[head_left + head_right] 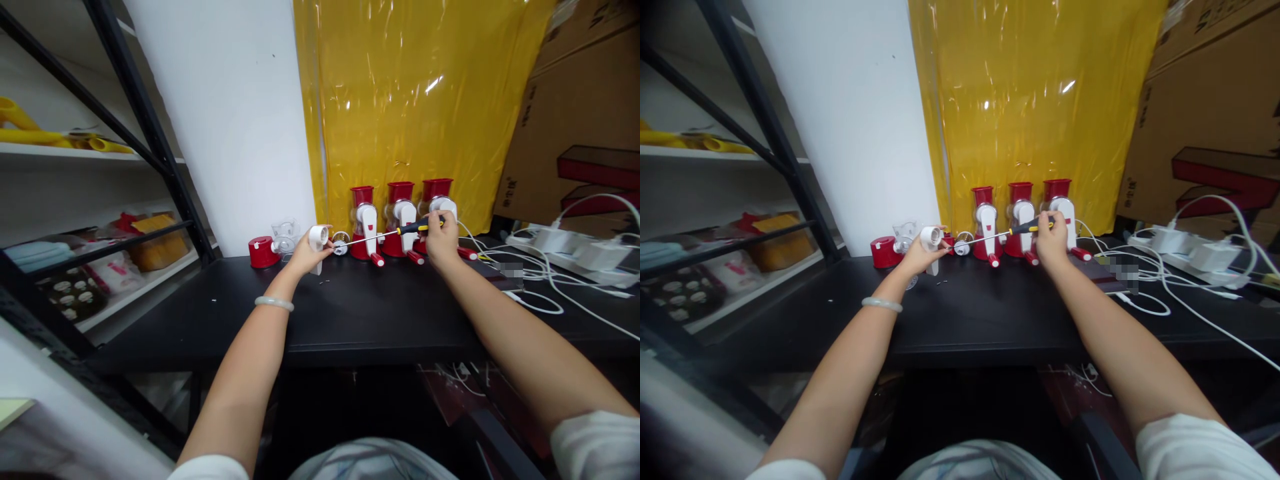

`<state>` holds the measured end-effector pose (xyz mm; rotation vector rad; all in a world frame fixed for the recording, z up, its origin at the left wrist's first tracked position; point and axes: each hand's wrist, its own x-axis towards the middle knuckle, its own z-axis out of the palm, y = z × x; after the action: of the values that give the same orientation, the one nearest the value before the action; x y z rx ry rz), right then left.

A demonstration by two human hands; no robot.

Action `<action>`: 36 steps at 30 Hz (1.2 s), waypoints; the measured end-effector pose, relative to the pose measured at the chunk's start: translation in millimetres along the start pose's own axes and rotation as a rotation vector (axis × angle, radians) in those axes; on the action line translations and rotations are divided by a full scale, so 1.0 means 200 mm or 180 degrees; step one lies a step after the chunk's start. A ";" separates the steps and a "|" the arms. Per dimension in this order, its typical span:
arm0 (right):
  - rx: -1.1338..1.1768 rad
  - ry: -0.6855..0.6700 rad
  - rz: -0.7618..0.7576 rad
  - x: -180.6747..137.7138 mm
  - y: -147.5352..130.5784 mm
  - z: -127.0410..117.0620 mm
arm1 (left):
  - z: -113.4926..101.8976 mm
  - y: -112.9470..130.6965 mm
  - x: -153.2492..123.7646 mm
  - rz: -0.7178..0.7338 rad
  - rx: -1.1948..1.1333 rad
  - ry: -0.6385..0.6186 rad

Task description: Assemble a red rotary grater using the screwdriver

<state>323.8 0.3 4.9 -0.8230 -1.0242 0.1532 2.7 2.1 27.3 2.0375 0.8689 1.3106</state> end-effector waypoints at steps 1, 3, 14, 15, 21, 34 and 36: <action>-0.0008 0.0001 -0.0018 0.00 0.00 0.00 | 0.00 0.00 0.00 -0.0010 0.0013 -0.0010; -0.0023 0.0007 -0.0018 0.00 -0.01 0.00 | 0.00 0.00 0.00 -0.0024 0.0024 -0.0027; -0.0106 -0.0030 -0.0021 0.00 0.00 0.00 | 0.00 0.00 0.00 -0.0106 0.0116 -0.0066; -0.0131 -0.0024 -0.0035 0.00 0.01 0.00 | 0.00 -0.01 0.00 -0.0095 0.0106 -0.0063; -0.0204 -0.0066 -0.0058 0.00 0.01 -0.01 | 0.00 -0.01 0.00 -0.0109 0.0054 -0.0093; -0.0214 0.0025 -0.0010 0.01 0.02 -0.02 | 0.00 -0.02 0.00 -0.0147 0.0115 -0.0185; -0.0156 0.0051 0.0036 0.01 0.03 -0.02 | 0.00 -0.02 0.00 -0.0081 0.0067 -0.0183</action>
<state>329.4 4.3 1.1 -0.8734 -1.0116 0.1314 2.0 5.3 24.9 2.0631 0.8834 1.2282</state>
